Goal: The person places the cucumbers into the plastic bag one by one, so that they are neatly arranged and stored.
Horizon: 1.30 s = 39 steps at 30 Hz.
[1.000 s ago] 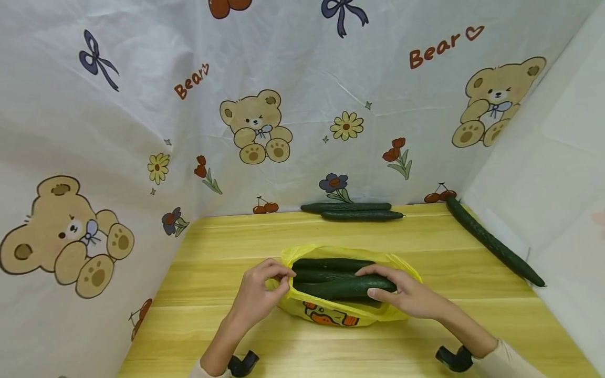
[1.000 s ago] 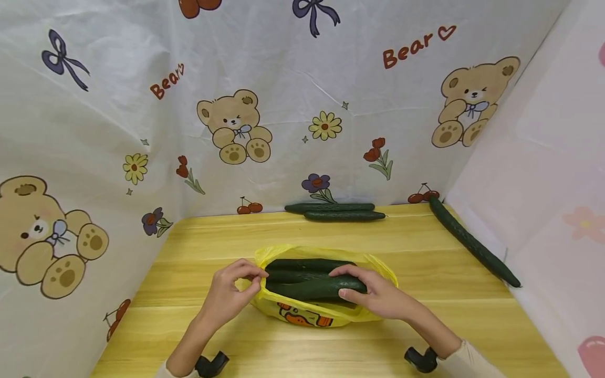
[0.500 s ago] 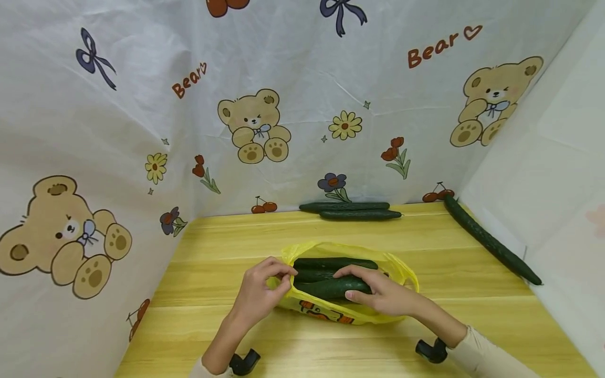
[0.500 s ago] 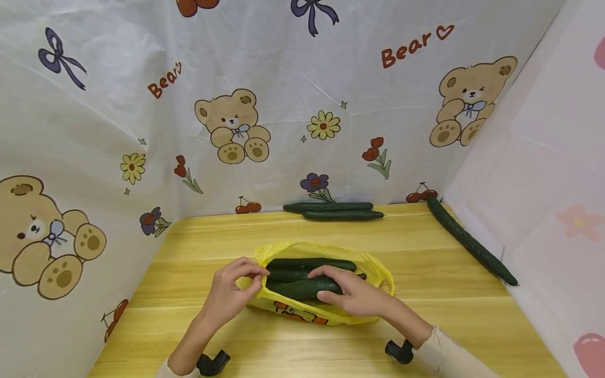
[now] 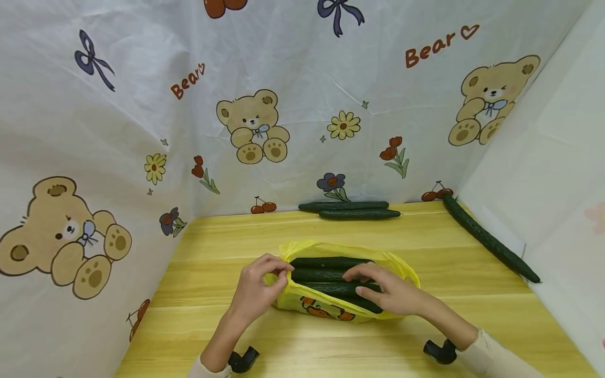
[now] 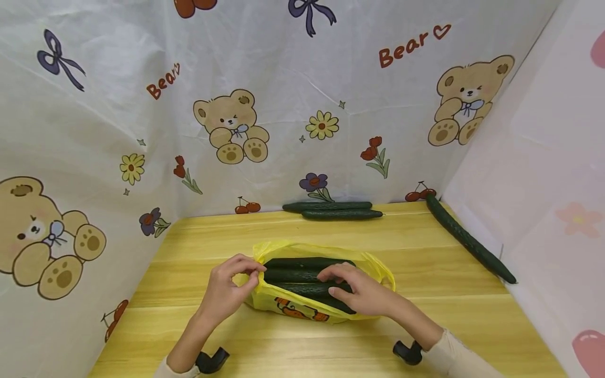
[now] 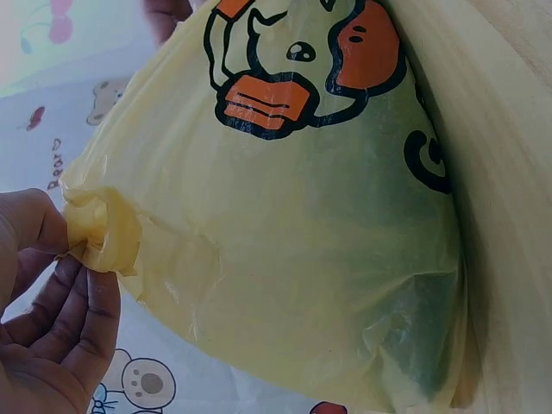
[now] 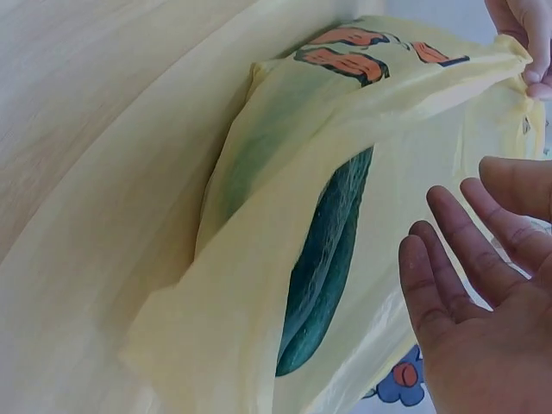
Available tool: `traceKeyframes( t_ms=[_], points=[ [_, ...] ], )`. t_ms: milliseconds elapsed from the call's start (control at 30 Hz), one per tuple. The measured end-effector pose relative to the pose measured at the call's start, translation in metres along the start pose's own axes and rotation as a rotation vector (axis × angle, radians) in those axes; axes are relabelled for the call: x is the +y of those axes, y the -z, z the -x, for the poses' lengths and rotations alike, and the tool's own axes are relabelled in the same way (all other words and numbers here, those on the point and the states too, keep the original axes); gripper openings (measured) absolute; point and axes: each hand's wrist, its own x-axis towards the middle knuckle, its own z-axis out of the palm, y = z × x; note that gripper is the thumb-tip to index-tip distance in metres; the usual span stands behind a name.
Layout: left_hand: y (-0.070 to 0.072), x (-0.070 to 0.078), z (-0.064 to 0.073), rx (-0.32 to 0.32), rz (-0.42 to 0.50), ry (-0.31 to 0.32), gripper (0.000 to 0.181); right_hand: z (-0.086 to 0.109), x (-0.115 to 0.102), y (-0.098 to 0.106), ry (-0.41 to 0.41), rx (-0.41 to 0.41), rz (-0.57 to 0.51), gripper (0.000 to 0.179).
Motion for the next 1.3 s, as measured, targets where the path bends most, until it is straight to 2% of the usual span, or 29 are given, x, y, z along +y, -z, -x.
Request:
traceKeyframes(
  t_ms=[400,900,1100,1300],
  points=[
    [0.002,0.001,0.001,-0.009,0.006,0.028,0.032,0.013,0.005,0.012,-0.066,0.023,-0.034,0.040],
    [-0.001,-0.001,0.004,0.005,0.019,0.018,0.033,0.045,0.023,0.045,-0.081,0.214,0.052,0.039],
    [-0.002,-0.002,0.005,0.003,0.027,0.013,0.035,0.057,0.030,0.056,-0.097,0.252,0.024,0.041],
    [-0.002,-0.002,0.005,0.003,0.030,0.021,0.036,0.068,0.039,0.069,-0.124,0.309,0.064,0.043]
  ],
)
